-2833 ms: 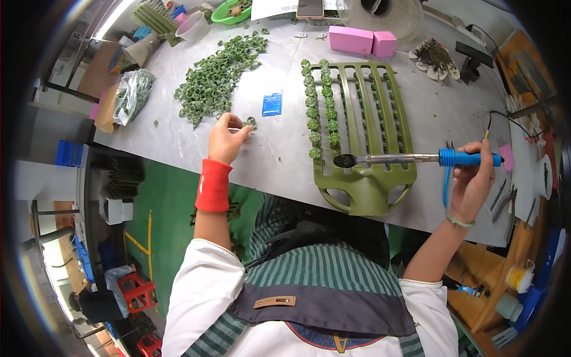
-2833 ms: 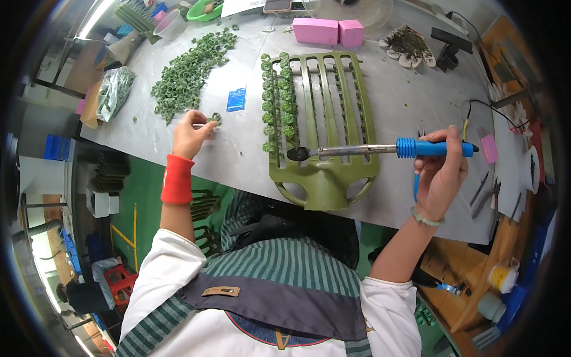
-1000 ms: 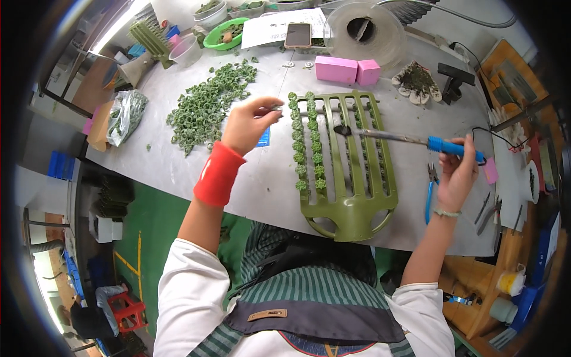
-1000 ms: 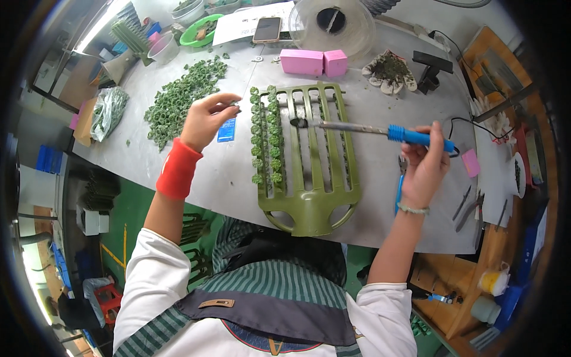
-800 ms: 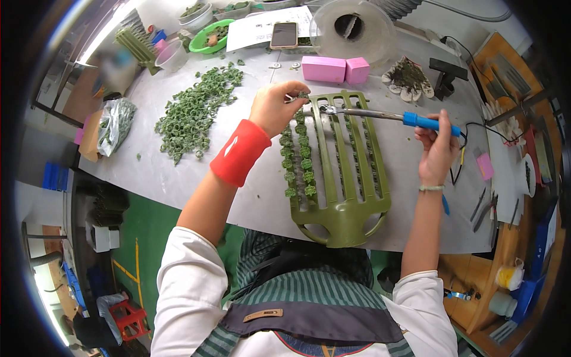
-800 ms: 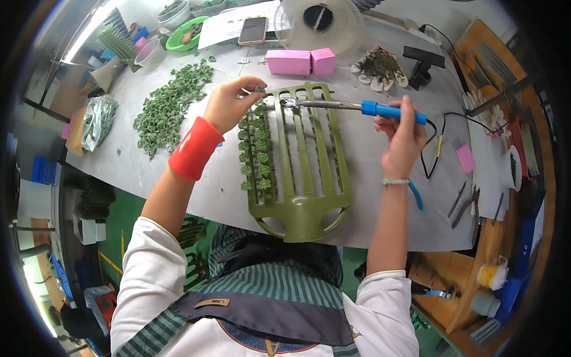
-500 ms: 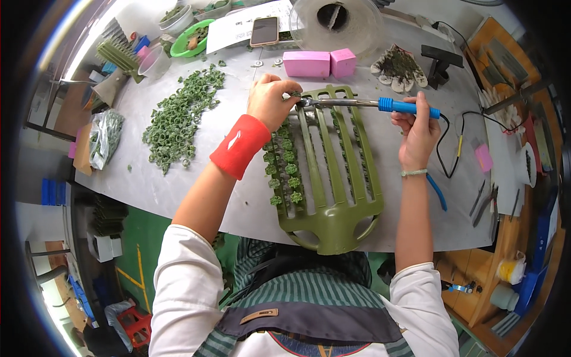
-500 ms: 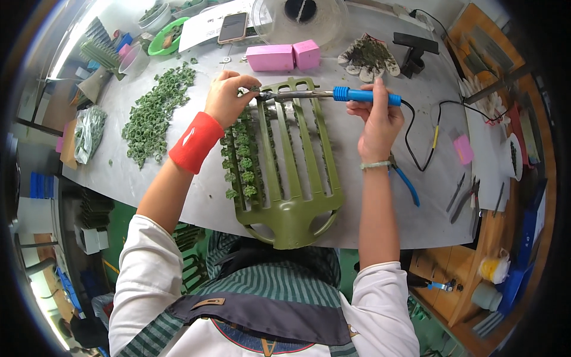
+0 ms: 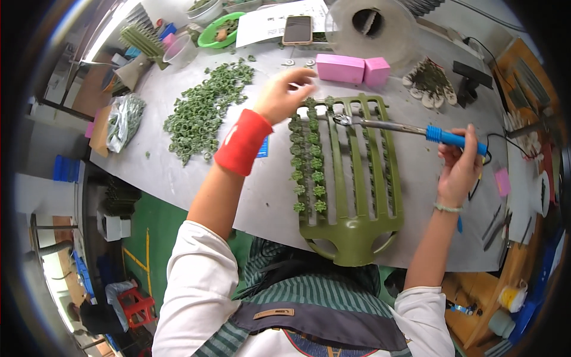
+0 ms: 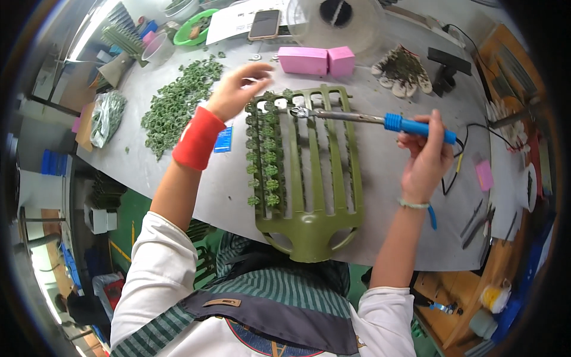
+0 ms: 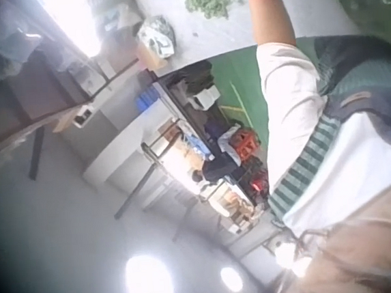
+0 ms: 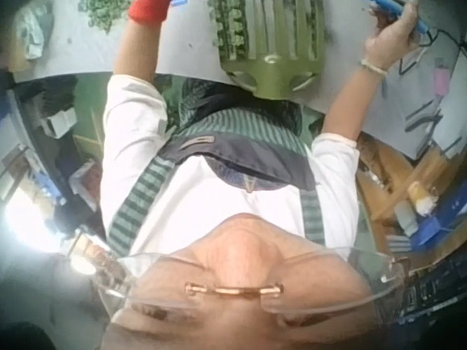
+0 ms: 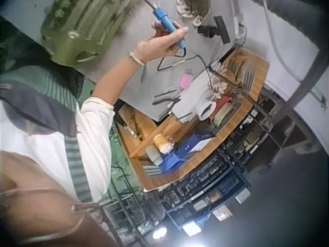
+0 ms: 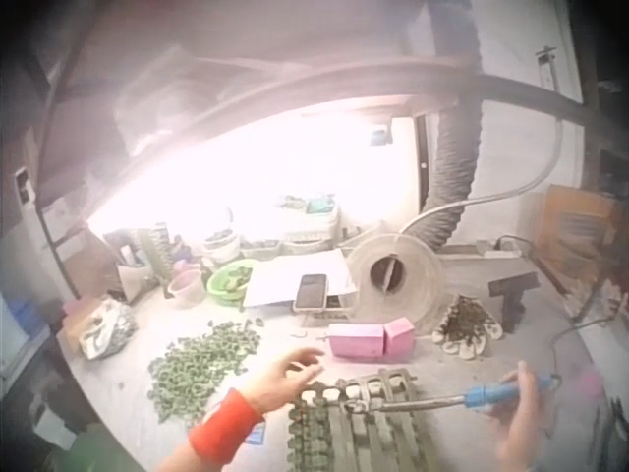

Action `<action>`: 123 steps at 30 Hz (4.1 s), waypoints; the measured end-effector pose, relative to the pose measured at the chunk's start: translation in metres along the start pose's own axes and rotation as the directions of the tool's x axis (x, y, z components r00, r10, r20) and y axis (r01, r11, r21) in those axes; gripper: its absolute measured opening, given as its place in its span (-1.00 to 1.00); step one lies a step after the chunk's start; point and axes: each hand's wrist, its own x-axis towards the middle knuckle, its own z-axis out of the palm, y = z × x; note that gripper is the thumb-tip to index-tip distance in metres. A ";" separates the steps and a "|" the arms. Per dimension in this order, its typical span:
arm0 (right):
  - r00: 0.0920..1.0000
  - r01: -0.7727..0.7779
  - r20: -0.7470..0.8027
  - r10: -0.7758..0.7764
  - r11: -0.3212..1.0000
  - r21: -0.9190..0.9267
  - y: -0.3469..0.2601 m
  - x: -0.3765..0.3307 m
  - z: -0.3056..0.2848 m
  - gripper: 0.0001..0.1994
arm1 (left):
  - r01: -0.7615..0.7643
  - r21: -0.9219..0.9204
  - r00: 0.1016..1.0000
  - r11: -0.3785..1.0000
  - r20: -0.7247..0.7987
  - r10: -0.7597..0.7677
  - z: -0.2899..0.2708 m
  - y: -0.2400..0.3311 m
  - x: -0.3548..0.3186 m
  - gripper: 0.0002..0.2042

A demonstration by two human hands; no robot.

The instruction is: The person places small green plastic pieces into a green rack, using a soldering iron to melt and bond the plastic components together, then holds up a finished green frame to show another person.

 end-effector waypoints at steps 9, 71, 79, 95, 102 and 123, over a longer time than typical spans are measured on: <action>0.999 -0.029 0.023 0.029 1.000 -0.006 -0.008 -0.010 0.008 -0.68 | 0.246 0.819 0.969 0.519 -0.219 -0.114 -0.100 -0.111 -0.045 -0.71; 1.000 0.018 0.000 -0.018 1.000 0.000 -0.001 -0.012 -0.004 -0.69 | -0.274 0.456 0.951 0.847 -0.001 0.308 0.036 0.013 -0.028 -0.75; 0.999 -0.024 0.027 0.024 1.000 0.000 -0.008 -0.022 0.005 -0.66 | 0.212 0.794 0.969 0.570 -0.094 -0.229 -0.116 -0.063 -0.102 -0.70; 0.997 0.033 0.062 -0.033 0.999 0.002 -0.007 -0.022 -0.005 -0.69 | 0.058 -0.009 0.998 0.998 -0.036 -0.059 0.007 0.046 -0.084 -0.81; 0.998 0.032 0.059 -0.035 0.998 0.048 0.007 -0.020 -0.003 -0.69 | -0.078 0.353 0.989 0.932 -0.090 0.117 0.048 0.035 -0.059 -0.78; 0.999 -0.025 0.022 0.025 1.000 0.004 -0.017 -0.029 -0.005 -0.66 | 0.071 0.716 0.986 0.694 -0.157 0.061 -0.076 -0.035 -0.078 -0.83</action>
